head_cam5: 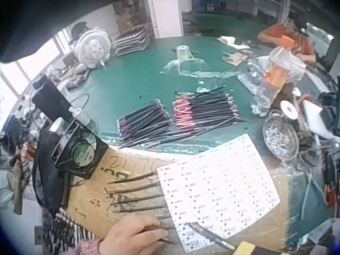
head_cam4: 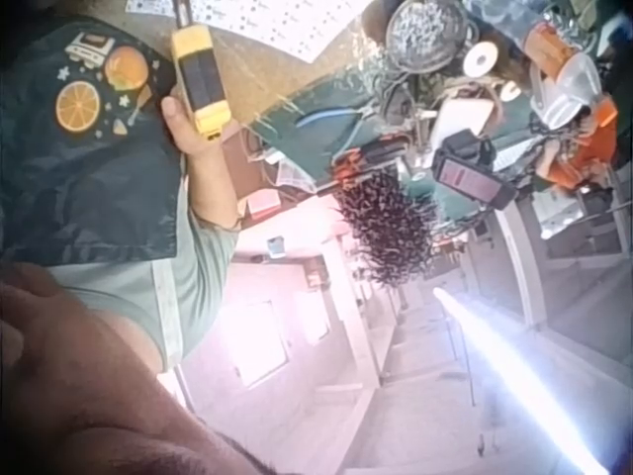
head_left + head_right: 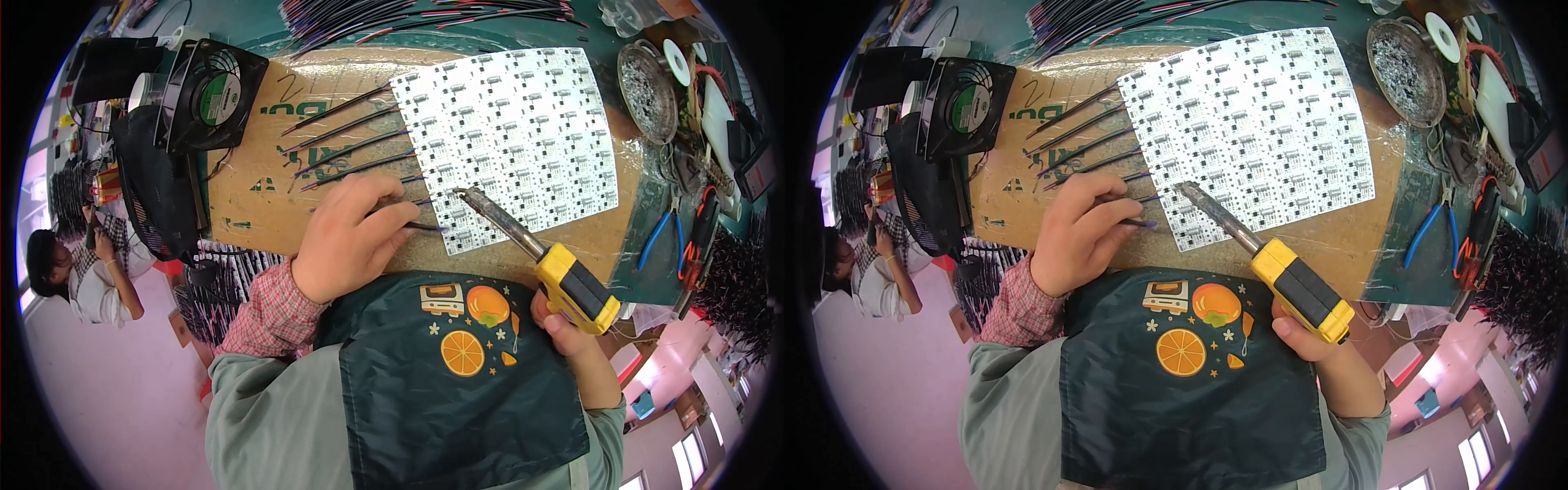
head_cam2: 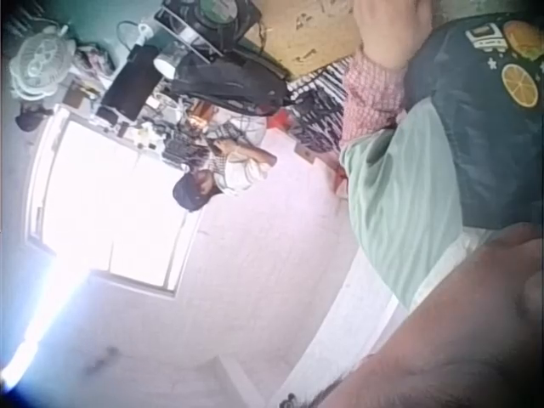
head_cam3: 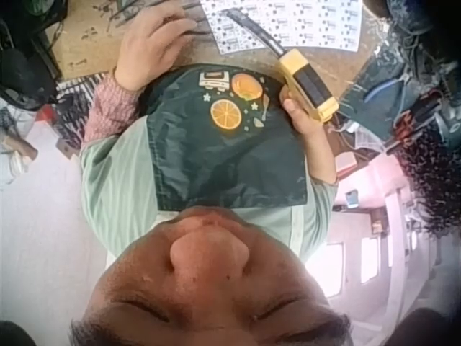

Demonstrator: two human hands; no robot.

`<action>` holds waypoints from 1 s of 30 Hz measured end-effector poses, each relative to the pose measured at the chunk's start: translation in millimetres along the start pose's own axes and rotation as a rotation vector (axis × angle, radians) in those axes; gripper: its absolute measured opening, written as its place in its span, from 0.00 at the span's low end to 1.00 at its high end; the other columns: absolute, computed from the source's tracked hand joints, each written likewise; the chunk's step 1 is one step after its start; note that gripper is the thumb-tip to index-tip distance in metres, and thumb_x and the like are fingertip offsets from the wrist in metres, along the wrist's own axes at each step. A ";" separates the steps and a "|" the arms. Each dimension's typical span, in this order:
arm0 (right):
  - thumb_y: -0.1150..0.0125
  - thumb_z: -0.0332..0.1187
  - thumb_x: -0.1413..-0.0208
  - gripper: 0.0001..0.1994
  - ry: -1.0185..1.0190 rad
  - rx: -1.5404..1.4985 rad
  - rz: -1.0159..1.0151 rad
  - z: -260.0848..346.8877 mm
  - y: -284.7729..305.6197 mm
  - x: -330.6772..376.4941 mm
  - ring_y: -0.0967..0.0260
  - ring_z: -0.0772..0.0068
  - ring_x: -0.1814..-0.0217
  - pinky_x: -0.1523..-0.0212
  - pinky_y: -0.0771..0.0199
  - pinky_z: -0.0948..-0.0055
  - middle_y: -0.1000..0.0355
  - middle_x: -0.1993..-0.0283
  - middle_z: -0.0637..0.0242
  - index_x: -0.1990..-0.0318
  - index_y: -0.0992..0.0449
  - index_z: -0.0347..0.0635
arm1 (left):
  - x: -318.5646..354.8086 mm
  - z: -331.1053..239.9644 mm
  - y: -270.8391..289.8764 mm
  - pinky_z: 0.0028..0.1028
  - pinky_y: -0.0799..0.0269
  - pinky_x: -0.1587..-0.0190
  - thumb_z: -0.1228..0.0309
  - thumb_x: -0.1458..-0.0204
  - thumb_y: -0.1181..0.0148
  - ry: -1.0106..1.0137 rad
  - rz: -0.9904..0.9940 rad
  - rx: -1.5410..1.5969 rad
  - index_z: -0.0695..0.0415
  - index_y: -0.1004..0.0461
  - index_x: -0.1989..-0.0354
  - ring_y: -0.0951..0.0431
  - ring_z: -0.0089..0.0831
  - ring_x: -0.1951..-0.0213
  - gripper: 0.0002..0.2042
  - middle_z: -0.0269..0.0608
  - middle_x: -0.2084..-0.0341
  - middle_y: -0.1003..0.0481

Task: The person solders black and red wires to individual contact points on a large LED circuit board array. The soldering is performed with a soldering iron and soldering tin.

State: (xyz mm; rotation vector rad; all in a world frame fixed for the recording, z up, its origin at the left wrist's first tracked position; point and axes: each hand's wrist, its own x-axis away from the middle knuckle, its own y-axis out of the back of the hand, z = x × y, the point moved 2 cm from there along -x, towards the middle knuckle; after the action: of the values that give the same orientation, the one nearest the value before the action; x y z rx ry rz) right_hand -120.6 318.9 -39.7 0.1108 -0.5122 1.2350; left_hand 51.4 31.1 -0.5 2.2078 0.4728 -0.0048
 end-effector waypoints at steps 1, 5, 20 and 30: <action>0.37 0.30 0.52 0.08 0.001 -0.001 0.001 -0.8 0.3 0.5 0.36 0.74 0.73 0.72 0.36 0.73 0.33 0.73 0.68 0.65 0.28 0.39 | 0.4 -2.8 2.2 0.32 0.32 0.66 0.83 0.65 0.39 -0.040 -0.064 -0.014 0.56 0.24 0.60 0.27 0.38 0.69 0.19 0.38 0.73 0.28; 0.37 0.29 0.52 0.08 -0.007 -0.017 -0.005 -3.0 1.8 3.3 0.36 0.74 0.74 0.72 0.36 0.73 0.33 0.73 0.68 0.66 0.28 0.38 | 7.0 -15.3 9.2 0.32 0.32 0.67 0.81 0.63 0.40 -0.066 -0.080 0.006 0.54 0.25 0.56 0.28 0.36 0.71 0.21 0.38 0.70 0.27; 0.35 0.39 0.57 0.13 0.002 0.288 0.006 13.5 -1.1 2.4 0.31 0.64 0.72 0.70 0.34 0.71 0.31 0.72 0.64 0.69 0.27 0.41 | 23.3 -6.8 -25.8 0.30 0.32 0.71 0.80 0.63 0.42 -0.075 -0.023 -0.117 0.55 0.24 0.57 0.28 0.33 0.72 0.20 0.37 0.71 0.29; 0.34 0.32 0.55 0.19 0.031 0.190 -0.018 0.5 -0.8 6.6 0.28 0.67 0.66 0.63 0.28 0.71 0.27 0.66 0.62 0.56 0.28 0.33 | 21.8 -7.7 -25.5 0.31 0.32 0.72 0.81 0.66 0.40 -0.005 -0.025 -0.101 0.56 0.23 0.61 0.27 0.36 0.73 0.17 0.39 0.73 0.28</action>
State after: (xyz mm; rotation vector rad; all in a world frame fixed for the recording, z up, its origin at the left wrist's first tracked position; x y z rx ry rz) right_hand -118.5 324.3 -36.2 0.2560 -0.3649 1.2642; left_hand 61.8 58.6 -18.5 2.1024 0.4870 0.0000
